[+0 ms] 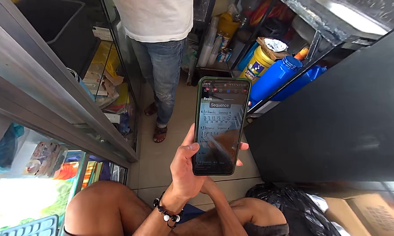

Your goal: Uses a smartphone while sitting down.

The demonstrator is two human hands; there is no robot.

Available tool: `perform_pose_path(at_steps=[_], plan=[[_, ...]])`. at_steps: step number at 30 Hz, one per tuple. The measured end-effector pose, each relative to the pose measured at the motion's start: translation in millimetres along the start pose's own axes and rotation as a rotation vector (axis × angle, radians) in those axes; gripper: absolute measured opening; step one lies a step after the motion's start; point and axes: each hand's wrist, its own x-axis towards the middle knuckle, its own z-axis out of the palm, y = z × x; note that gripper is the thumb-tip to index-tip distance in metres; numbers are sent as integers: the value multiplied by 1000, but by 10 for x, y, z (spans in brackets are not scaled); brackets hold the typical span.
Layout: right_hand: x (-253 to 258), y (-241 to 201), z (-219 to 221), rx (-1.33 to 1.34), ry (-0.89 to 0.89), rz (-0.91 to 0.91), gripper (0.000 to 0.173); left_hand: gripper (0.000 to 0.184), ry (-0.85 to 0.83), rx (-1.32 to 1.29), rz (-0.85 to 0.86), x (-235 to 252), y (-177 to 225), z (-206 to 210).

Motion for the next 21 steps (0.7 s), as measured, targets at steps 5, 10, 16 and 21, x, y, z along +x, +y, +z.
perform_pose_path(at_steps=[5,10,16,21], plan=[[66,59,38,-14,-31,5,46,53,-9,-1,7,-1,0,12],[84,40,48,-22,-23,0,46,52,-31,-7,10,-7,13,2],[86,27,45,-26,-35,9,45,51,-10,-1,22,-8,29,-3],[103,15,47,-46,-36,15,45,49,-15,2,24,5,45,6]])
